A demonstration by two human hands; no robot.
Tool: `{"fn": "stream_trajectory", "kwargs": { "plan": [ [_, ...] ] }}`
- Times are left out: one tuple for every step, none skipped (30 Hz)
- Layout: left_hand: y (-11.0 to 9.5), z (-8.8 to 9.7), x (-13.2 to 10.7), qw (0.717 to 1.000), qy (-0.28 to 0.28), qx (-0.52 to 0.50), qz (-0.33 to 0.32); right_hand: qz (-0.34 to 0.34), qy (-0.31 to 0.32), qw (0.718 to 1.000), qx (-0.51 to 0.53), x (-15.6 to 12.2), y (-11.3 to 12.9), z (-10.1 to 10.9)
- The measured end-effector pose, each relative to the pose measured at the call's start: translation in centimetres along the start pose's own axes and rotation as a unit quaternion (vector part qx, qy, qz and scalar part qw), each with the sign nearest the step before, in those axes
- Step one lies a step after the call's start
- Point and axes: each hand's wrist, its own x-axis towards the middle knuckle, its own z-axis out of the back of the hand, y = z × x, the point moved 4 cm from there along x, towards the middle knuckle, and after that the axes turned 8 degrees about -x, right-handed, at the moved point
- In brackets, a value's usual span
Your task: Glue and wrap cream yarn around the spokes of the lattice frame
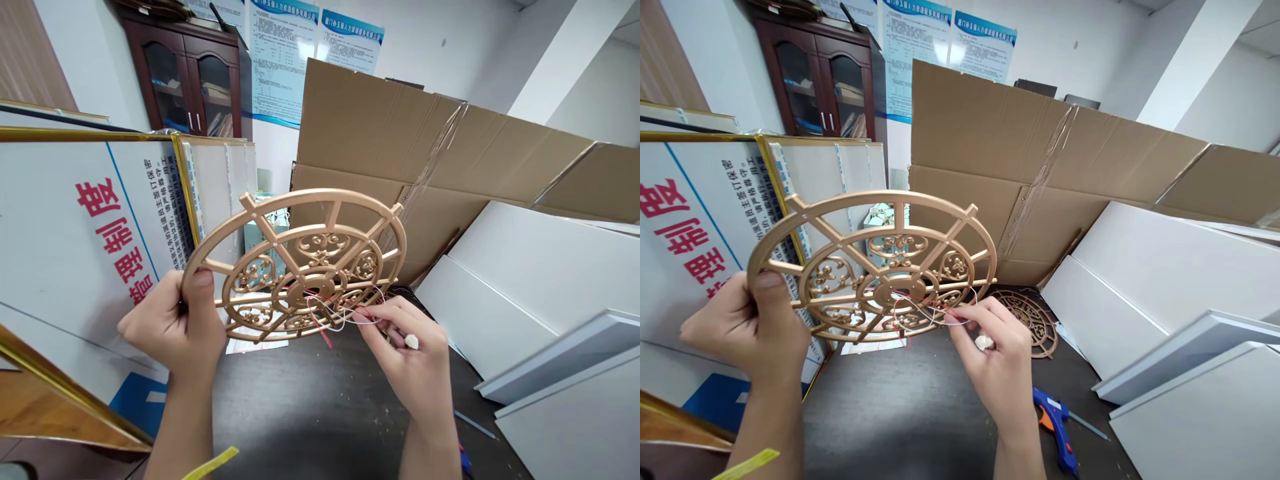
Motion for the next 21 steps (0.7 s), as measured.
{"fn": "stream_trajectory", "kwargs": {
  "plan": [
    [0.0,0.1,-0.1,1.0,-0.01,0.006,-0.011,0.003,0.002,1.0,0.001,0.0,0.0,-0.1],
    [0.0,0.1,-0.2,1.0,-0.021,0.012,-0.018,0.006,0.005,1.0,0.003,0.0,0.0,-0.1],
    [0.1,0.2,-0.3,0.999,-0.036,0.015,-0.023,0.01,0.008,1.0,0.005,0.0,0.0,-0.2],
    [0.2,0.3,-0.3,0.998,-0.05,0.016,-0.026,0.014,0.012,1.0,0.006,0.0,0.1,-0.3],
    [0.3,0.4,-0.3,0.998,-0.06,0.015,-0.027,0.018,0.015,1.0,0.007,0.0,0.2,-0.3],
    [0.4,0.4,-0.3,0.997,-0.065,0.013,-0.025,0.022,0.018,1.0,0.006,0.0,0.2,-0.3],
    [0.5,0.4,-0.3,0.997,-0.068,0.012,-0.023,0.024,0.02,1.0,0.002,0.0,0.3,-0.2],
    [0.7,0.4,-0.3,0.997,-0.072,0.012,-0.019,0.022,0.023,0.999,-0.003,0.0,0.3,0.0],
    [0.9,0.4,-0.3,0.997,-0.079,0.015,-0.017,0.019,0.027,0.999,-0.008,-0.1,0.3,0.3],
    [1.0,0.5,-0.3,0.996,-0.087,0.018,-0.015,0.014,0.03,0.999,-0.01,-0.2,0.2,0.7],
    [1.1,0.6,-0.4,0.995,-0.099,0.021,-0.016,0.009,0.03,0.999,-0.007,-0.4,0.1,1.2],
    [1.1,0.7,-0.4,0.994,-0.109,0.022,-0.02,0.006,0.024,1.0,0.002,-0.5,-0.1,1.7],
    [1.1,0.8,-0.4,0.993,-0.117,0.02,-0.026,0.003,0.011,1.0,0.02,-0.7,-0.3,2.3],
    [1.1,0.7,-0.3,0.992,-0.119,0.013,-0.029,-0.001,-0.013,0.999,0.044,-0.7,-0.7,2.9],
    [1.0,0.6,-0.3,0.992,-0.12,0.003,-0.03,-0.011,-0.043,0.996,0.072,-0.7,-1.2,3.4],
    [1.0,0.5,-0.2,0.992,-0.123,-0.007,-0.033,-0.029,-0.073,0.992,0.097,-0.7,-1.9,3.7],
    [0.9,0.3,-0.1,0.99,-0.131,-0.016,-0.041,-0.053,-0.102,0.987,0.114,-0.6,-2.7,3.9],
    [0.8,0.2,0.0,0.988,-0.144,-0.025,-0.056,-0.081,-0.111,0.984,0.118,-0.4,-3.5,3.8],
    [0.6,0.0,0.1,0.983,-0.163,-0.04,-0.077,-0.103,-0.099,0.983,0.112,-0.2,-4.3,3.4],
    [0.6,-0.1,0.1,0.977,-0.182,-0.058,-0.099,-0.108,-0.067,0.986,0.107,0.0,-4.9,2.9],
    [0.5,-0.3,0.1,0.969,-0.199,-0.083,-0.116,-0.099,-0.028,0.99,0.098,0.3,-5.2,2.3]
  ]
}}
